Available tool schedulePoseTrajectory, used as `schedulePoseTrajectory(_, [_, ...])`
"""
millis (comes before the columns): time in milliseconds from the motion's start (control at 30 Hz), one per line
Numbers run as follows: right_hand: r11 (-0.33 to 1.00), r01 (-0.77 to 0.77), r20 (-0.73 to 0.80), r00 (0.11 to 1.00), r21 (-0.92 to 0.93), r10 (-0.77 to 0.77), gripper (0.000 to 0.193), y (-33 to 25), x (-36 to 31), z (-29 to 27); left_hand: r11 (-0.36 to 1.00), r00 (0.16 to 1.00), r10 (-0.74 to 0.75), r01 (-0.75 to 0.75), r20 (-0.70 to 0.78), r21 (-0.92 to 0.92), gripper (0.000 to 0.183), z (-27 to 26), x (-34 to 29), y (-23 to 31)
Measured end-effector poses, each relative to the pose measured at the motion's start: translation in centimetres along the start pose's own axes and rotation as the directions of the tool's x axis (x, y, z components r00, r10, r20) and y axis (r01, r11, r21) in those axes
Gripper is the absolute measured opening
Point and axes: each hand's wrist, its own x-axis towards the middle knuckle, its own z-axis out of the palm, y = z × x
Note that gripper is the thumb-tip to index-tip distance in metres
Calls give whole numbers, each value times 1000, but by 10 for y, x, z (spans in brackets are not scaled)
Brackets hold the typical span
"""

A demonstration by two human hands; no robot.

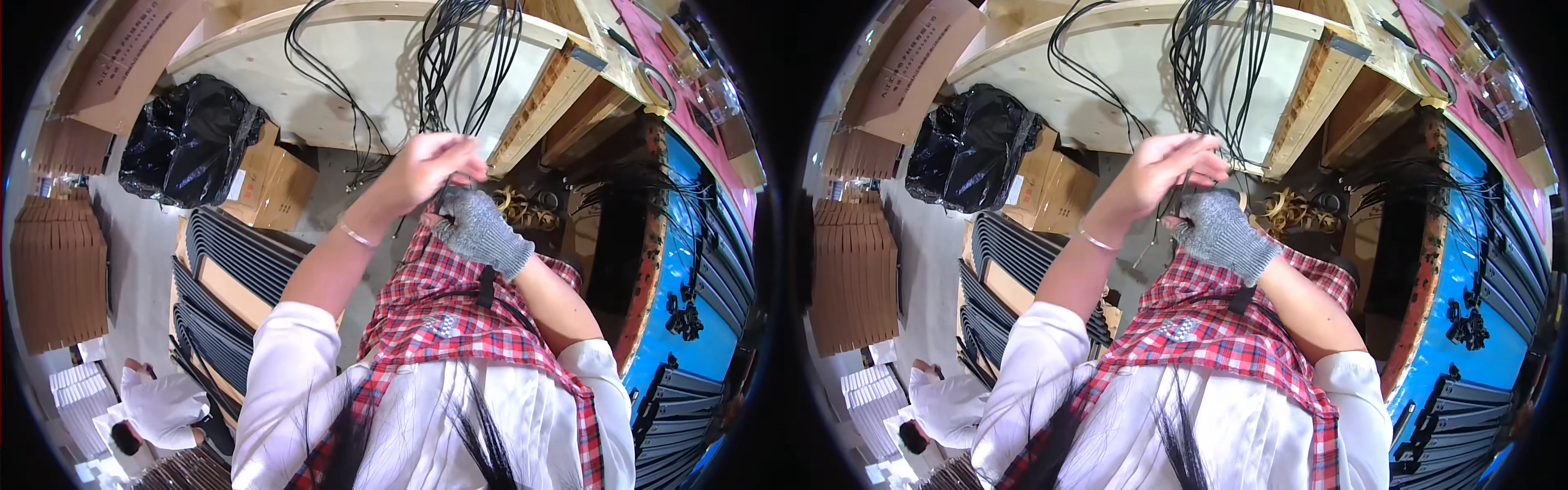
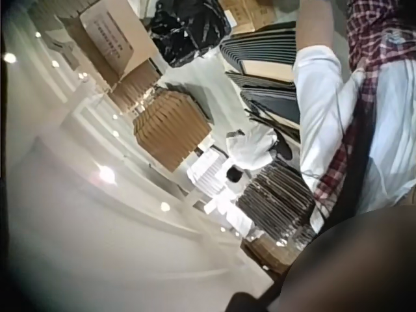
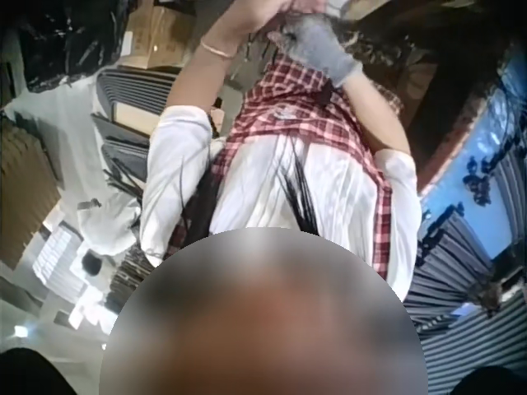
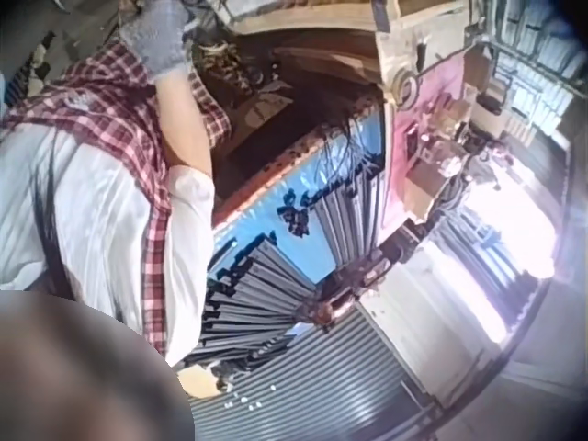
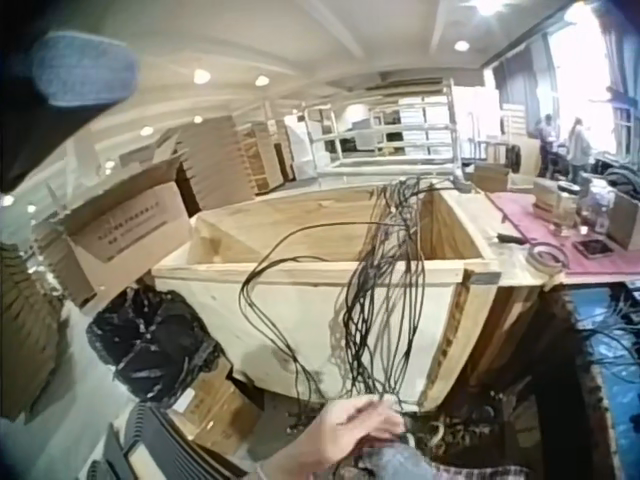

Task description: Attaching connectors to bundles of wires as part of a manufacturing process.

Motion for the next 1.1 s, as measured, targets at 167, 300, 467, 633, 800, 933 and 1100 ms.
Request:
schedulePoseTrajectory(167, [951,-214,-31,973,224,227,30,7,5,-59,999,997,-33,34,68,-23,28,-2,15,0])
schedulePoseTrajectory(300, [864,-170,-151,951,474,271,34,19,9,-72,984,991,-130,134,38,-114,25,-1,9,-6])
schedulePoseTrajectory(467, [907,-140,-205,950,398,237,37,18,18,-65,916,964,-227,259,136,-306,25,-2,0,-4])
schedulePoseTrajectory(633, [678,-49,-250,908,733,335,38,35,35,-57,858,949,-257,312,184,-408,25,-3,-6,15])
schedulePoseTrajectory(800, [715,-320,188,947,622,260,33,28,24,-53,850,948,-287,317,135,-420,24,-23,-1,9])
schedulePoseTrajectory(933, [792,-308,147,951,527,272,26,32,25,-45,891,945,-302,326,124,-315,21,-29,-4,-4])
schedulePoseTrajectory(1100, [851,-261,87,965,456,249,21,25,29,-42,905,938,-325,270,-123,-329,19,-34,-4,-17])
